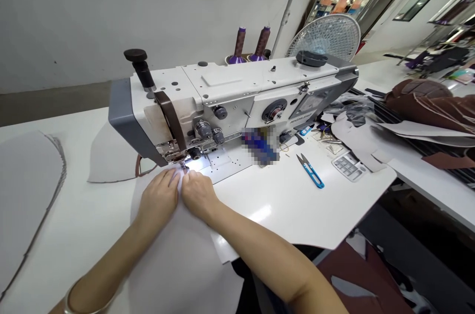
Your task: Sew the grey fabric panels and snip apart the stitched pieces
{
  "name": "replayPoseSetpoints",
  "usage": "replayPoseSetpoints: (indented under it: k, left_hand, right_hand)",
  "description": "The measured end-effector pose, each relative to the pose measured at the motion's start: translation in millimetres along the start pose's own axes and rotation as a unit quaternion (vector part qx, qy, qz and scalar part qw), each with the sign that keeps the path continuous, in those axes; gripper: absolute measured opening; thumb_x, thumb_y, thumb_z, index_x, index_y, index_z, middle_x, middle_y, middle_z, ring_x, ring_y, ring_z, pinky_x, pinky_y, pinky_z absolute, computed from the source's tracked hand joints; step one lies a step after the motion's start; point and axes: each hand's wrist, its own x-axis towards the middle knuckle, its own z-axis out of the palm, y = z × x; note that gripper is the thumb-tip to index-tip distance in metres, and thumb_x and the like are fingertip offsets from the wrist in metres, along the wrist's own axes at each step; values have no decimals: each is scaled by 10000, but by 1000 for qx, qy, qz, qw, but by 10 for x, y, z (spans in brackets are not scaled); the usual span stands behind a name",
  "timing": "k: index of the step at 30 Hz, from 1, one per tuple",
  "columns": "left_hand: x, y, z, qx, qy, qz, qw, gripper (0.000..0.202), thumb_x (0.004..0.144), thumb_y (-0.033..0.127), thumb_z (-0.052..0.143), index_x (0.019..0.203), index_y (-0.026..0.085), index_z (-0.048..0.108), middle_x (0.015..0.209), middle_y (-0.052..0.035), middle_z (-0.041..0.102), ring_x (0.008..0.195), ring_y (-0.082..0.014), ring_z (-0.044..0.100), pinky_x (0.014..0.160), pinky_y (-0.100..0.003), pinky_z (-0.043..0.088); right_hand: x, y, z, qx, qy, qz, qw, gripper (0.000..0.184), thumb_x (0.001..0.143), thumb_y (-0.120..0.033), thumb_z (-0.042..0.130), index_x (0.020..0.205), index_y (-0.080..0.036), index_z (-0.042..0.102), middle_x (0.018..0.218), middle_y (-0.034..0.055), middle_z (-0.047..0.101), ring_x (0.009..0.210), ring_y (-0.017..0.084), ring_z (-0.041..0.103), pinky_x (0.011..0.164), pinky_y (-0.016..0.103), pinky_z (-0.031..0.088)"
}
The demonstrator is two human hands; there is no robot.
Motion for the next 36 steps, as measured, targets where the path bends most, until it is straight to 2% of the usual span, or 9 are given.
replayPoseSetpoints:
  k: [4,9,15,22,28,31,36]
  left_hand:
    - [2,7,31,0,-2,0,1000,338,854,69,364,1098,46,598,1176,-197,595,1140,-302,514,977,-436,418]
    - [10,-42,34,5,-16,-1,1000,364,839,42,350,1120,56,581,1195,-192,584,1149,-300,510,986,-441,402]
    - [-21,50,28,23,-2,2,1000,321,854,87,382,1092,50,594,1151,-189,607,1103,-310,535,931,-433,444]
    - [9,-19,41,33,-15,22,999,352,851,61,378,1146,23,564,1205,-201,578,1147,-308,506,974,-450,409]
    - [-18,57,-2,36,8,11,999,316,848,88,395,1082,54,604,1154,-189,609,1097,-315,538,901,-436,455]
    - [-12,24,35,32,8,14,999,321,849,93,409,1104,51,598,1170,-185,602,1110,-313,530,924,-431,444]
    - [28,-78,74,36,10,18,999,348,841,59,386,1117,27,596,1141,-190,617,1088,-314,544,940,-440,434]
  right_hand:
    - [-6,10,49,0,19,-8,1000,238,952,-126,296,912,-148,530,815,78,548,727,193,515,525,273,336]
    - [-10,17,91,-7,24,-10,1000,241,941,-118,301,876,-154,531,776,71,533,703,192,502,521,274,322]
    - [-5,11,72,-1,6,-12,1000,194,900,-79,346,863,-158,521,804,77,539,721,190,493,531,273,323]
    - [-31,-14,19,-14,4,-8,1000,196,909,-85,338,882,-153,520,782,69,529,692,184,485,501,265,292]
    - [-26,-13,9,-5,0,-8,1000,203,926,-97,325,927,-148,521,806,74,530,709,180,477,505,254,290]
    - [-20,-5,31,0,8,-7,1000,197,932,-116,325,968,-146,516,813,72,529,708,179,472,508,257,289]
    - [-13,-2,64,-4,13,-6,1000,162,867,-72,375,905,-153,511,789,65,525,692,177,468,512,265,276]
